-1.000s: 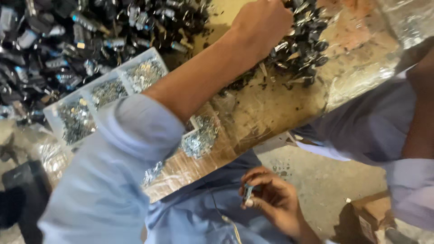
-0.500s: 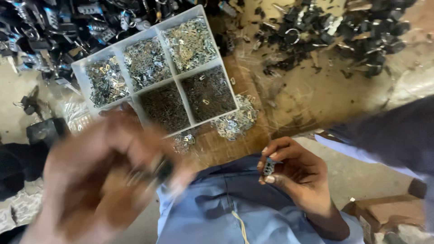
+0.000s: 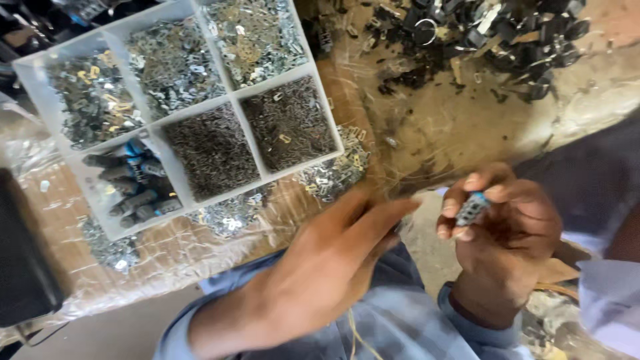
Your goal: The person sits at a workshop table assembling padlock cylinder plugs. They pick small metal pins and springs from a compartment tray by hand and insert them one at a time into the lock plug held in the other hand, repeating the cycle continuously.
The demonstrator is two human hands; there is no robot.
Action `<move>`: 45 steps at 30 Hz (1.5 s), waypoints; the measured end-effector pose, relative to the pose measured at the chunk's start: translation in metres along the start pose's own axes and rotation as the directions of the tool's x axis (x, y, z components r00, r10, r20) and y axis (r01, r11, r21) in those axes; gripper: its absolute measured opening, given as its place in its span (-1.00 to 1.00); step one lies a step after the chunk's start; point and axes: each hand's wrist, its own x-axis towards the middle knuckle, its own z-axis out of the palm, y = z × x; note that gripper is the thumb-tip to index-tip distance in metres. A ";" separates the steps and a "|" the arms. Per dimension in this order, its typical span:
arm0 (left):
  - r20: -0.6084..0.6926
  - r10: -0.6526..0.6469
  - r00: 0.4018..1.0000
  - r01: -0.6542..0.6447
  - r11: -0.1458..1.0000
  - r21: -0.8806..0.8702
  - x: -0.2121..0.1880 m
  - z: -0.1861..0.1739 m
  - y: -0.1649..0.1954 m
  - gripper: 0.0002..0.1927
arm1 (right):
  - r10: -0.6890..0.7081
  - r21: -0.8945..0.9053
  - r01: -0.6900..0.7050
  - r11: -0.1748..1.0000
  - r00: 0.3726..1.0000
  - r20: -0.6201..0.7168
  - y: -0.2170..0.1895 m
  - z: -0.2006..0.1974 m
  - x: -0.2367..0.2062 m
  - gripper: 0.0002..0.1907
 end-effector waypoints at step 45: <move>-0.346 0.078 0.935 0.174 0.750 0.638 -0.132 -0.044 -0.042 -0.57 | 0.491 -0.046 -0.508 0.860 0.800 0.345 0.059 0.085 -0.041 -0.57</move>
